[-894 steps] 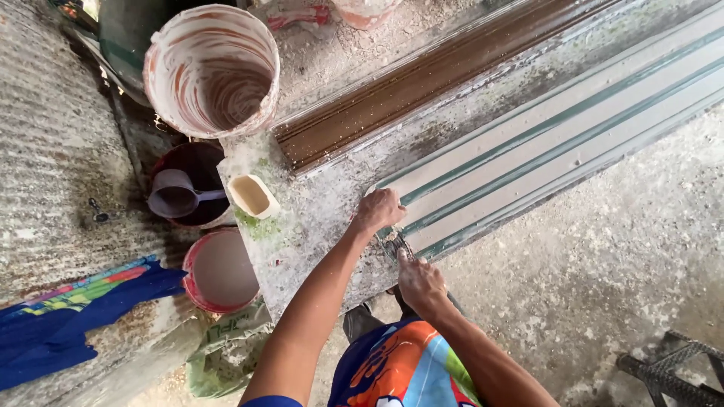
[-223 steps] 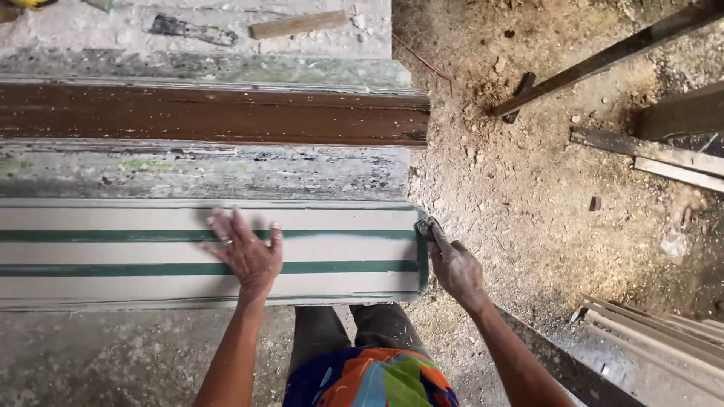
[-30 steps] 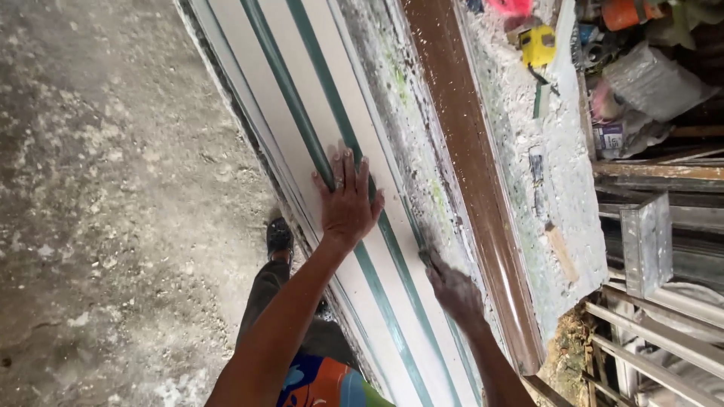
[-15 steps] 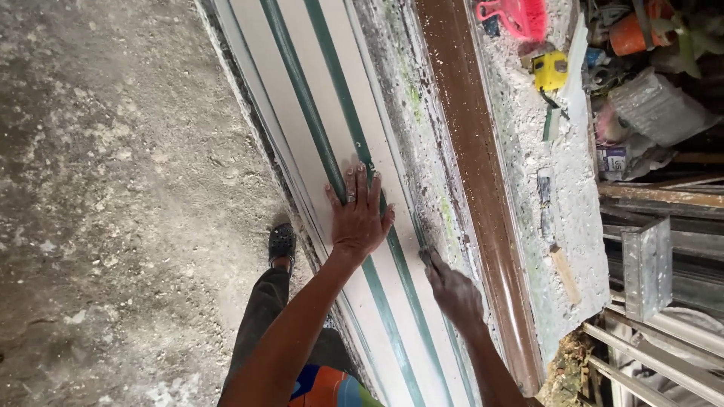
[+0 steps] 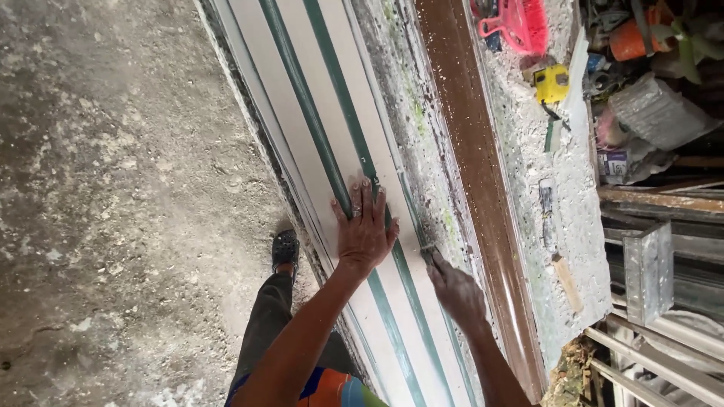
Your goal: Finishing and cleaning details on a striped mold using a hand scraper to remove excess material.
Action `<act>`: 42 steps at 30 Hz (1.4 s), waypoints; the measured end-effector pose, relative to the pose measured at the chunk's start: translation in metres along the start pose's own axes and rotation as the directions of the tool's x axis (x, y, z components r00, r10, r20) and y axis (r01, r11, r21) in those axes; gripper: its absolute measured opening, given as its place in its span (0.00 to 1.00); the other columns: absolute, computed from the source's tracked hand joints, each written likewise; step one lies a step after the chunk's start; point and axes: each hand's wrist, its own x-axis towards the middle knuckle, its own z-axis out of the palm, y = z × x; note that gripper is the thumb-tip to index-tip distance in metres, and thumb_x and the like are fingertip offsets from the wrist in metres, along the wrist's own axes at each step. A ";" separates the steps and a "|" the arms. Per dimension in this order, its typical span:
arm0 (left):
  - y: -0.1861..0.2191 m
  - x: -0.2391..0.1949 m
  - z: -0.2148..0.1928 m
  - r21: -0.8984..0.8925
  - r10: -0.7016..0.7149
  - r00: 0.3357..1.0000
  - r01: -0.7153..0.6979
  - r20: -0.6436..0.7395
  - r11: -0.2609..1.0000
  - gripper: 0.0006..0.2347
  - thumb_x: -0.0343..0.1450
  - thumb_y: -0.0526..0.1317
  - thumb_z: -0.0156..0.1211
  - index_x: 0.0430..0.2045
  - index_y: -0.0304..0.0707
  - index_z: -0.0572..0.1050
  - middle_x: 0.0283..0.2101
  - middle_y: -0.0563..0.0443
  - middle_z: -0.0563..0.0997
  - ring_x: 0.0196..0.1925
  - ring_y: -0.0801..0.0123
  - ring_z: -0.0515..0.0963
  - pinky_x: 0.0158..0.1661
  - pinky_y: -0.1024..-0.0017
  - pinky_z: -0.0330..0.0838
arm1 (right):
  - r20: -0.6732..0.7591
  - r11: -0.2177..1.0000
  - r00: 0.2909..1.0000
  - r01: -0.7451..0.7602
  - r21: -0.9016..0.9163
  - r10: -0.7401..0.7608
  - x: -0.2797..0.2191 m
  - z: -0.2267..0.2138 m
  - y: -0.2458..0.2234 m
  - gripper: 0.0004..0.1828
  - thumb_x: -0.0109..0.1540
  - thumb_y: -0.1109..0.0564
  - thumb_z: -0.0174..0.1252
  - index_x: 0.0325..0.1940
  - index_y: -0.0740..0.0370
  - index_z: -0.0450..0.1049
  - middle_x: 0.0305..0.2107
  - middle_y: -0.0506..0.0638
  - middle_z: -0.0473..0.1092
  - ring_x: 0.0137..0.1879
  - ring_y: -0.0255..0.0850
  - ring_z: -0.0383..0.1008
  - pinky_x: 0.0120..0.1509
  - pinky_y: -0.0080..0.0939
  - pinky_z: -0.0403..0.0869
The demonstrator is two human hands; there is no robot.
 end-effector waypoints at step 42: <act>0.000 0.005 -0.013 -0.035 0.017 0.999 -0.018 -0.032 0.999 0.30 0.75 0.58 0.42 0.69 0.39 0.60 0.76 0.28 0.54 0.80 0.40 0.46 0.66 0.23 0.31 | -0.116 0.974 0.967 0.226 -0.022 -0.227 0.123 -0.109 -0.140 0.26 0.69 0.35 0.48 0.71 0.36 0.68 0.50 0.58 0.75 0.51 0.57 0.77 0.48 0.57 0.74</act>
